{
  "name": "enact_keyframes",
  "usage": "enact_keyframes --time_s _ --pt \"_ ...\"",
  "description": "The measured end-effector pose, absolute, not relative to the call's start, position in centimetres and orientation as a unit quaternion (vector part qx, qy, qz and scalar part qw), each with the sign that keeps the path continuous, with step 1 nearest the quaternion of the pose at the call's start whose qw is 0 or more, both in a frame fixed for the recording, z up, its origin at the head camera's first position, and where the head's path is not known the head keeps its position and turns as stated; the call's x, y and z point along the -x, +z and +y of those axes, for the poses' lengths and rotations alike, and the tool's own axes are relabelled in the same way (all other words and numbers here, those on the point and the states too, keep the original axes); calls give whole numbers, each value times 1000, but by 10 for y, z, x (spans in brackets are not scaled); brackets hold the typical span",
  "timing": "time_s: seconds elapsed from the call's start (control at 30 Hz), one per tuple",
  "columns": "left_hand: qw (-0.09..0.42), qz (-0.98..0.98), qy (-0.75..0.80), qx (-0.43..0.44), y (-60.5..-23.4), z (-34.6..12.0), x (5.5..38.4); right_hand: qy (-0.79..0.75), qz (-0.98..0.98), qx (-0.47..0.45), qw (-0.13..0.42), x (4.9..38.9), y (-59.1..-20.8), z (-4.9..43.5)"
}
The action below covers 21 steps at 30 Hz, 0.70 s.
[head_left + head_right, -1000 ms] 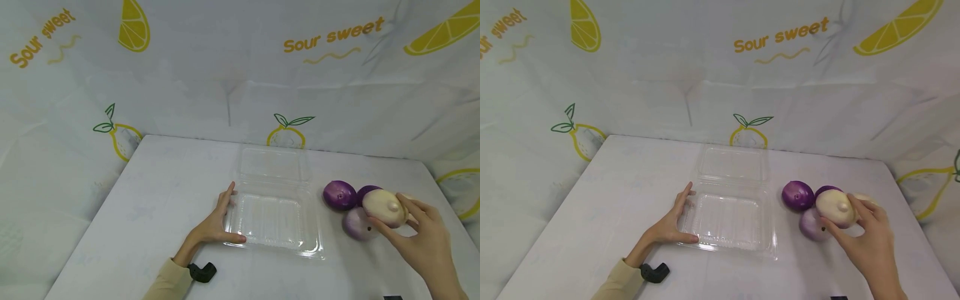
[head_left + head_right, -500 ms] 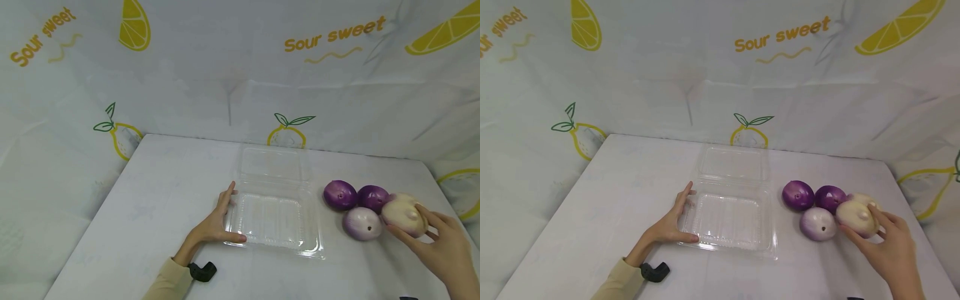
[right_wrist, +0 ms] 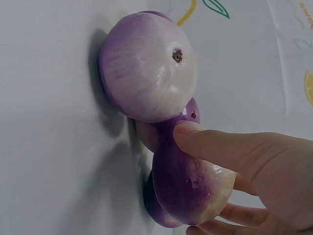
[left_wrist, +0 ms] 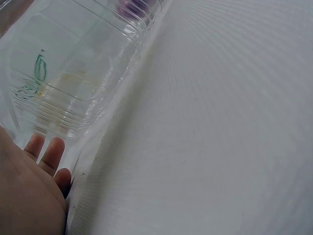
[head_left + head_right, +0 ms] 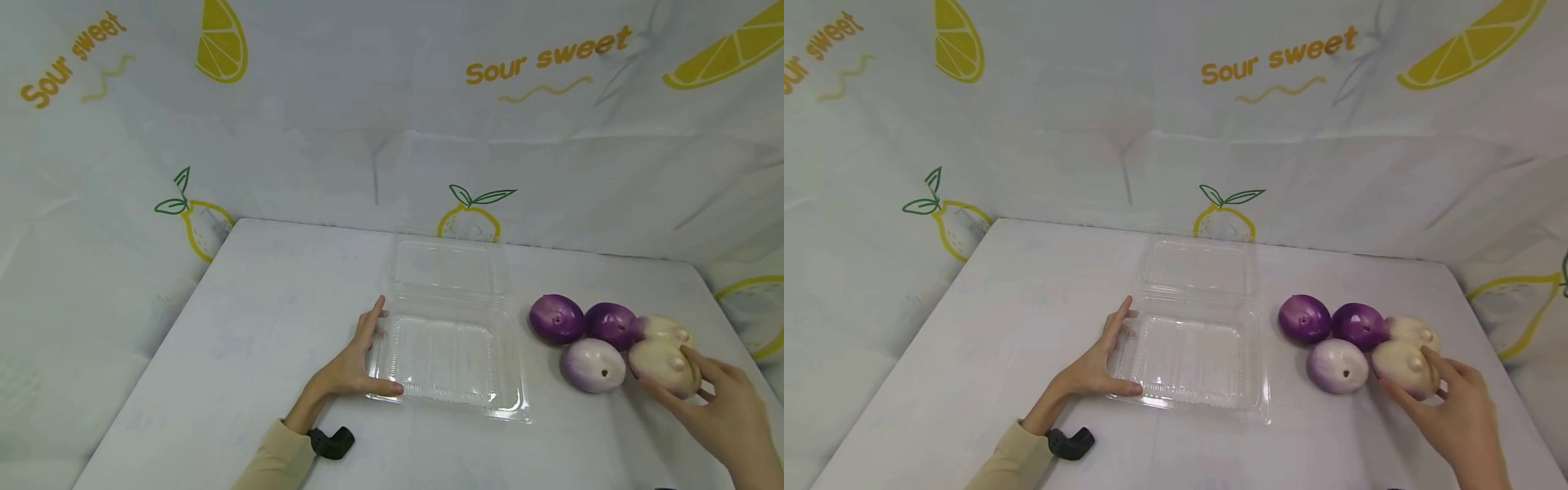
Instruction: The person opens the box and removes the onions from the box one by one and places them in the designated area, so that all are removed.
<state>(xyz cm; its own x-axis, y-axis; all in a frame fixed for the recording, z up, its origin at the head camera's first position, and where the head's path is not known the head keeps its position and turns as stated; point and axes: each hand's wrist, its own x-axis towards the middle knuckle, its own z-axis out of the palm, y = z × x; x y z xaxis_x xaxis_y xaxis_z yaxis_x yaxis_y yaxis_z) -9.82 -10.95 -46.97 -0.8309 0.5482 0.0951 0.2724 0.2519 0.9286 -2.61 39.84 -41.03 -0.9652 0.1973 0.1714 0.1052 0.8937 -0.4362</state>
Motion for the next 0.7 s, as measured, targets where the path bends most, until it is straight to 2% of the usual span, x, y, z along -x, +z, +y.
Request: enact_keyframes --time_s 0.7 --pt "128 782 552 -259 -469 -109 98 229 -968 70 75 23 -432 401"
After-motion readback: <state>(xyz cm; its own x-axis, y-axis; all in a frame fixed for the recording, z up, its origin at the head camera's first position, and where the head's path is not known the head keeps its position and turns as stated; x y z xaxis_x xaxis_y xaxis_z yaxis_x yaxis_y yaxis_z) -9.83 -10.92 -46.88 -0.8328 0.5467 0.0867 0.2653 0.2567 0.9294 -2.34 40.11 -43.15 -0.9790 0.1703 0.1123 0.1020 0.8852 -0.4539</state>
